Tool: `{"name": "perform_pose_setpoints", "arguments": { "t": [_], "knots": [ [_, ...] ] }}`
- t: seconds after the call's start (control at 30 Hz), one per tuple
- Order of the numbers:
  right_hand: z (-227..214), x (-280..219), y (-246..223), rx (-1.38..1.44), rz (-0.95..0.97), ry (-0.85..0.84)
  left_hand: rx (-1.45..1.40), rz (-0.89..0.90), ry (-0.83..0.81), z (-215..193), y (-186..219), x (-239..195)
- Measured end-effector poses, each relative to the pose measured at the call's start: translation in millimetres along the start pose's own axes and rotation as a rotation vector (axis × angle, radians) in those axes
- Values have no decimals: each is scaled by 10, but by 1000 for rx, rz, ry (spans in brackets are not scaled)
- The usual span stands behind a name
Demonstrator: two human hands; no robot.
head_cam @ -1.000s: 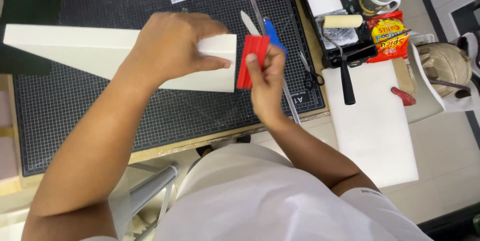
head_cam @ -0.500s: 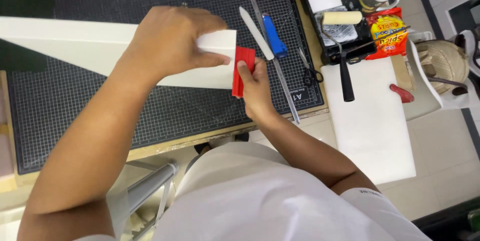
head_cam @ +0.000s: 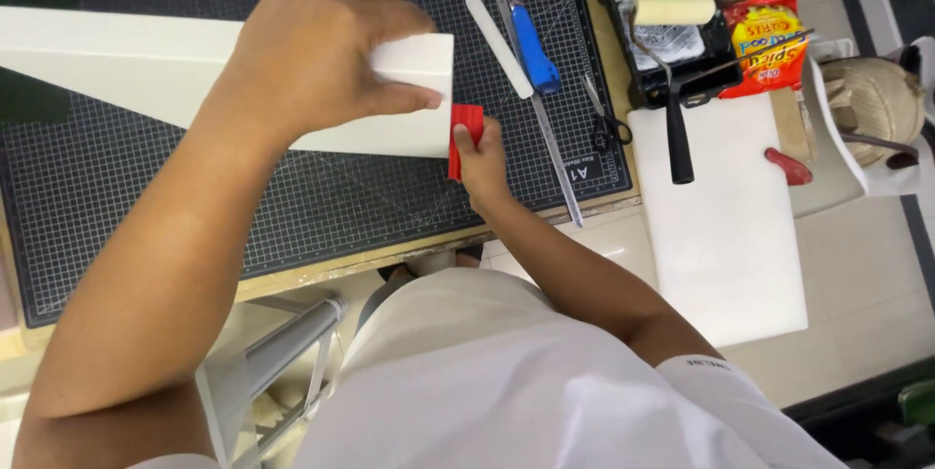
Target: The person trims a white rectangular craft piece with scissors, then uses a roller, a green cloth, a red squeegee, and a white brush to smooth and finish the surface. The person works on a cutting mat in a craft workspace.
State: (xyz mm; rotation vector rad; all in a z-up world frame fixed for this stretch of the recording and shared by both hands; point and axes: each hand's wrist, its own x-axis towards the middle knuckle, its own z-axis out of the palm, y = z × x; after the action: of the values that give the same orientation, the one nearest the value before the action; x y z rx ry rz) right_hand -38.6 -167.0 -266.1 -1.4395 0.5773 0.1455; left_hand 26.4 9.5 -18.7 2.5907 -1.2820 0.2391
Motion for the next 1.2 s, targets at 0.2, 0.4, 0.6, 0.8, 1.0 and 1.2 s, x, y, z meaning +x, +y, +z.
{"name": "perform_pose_setpoints", "arguments": {
  "t": [0.2, 0.4, 0.6, 0.8, 1.0, 1.2],
  "knots": [
    [17, 128, 138, -173, 24, 19, -24, -20, -21, -75, 28, 21],
    [1, 5, -12, -80, -253, 29, -18, 7, 22, -58, 18, 21],
    [-12, 336, 516, -462, -116, -2, -33, 6, 4, -59, 19, 25],
    [44, 190, 255, -251, -10, 24, 2, -16, -4, -69, 14, 16],
    [-58, -459, -915, -114, -231, -49, 32, 44, 36, -30, -33, 19],
    [-117, -767, -1613, 204, -694, -233, 28, 47, 31, -47, -34, 18]
  ]
}}
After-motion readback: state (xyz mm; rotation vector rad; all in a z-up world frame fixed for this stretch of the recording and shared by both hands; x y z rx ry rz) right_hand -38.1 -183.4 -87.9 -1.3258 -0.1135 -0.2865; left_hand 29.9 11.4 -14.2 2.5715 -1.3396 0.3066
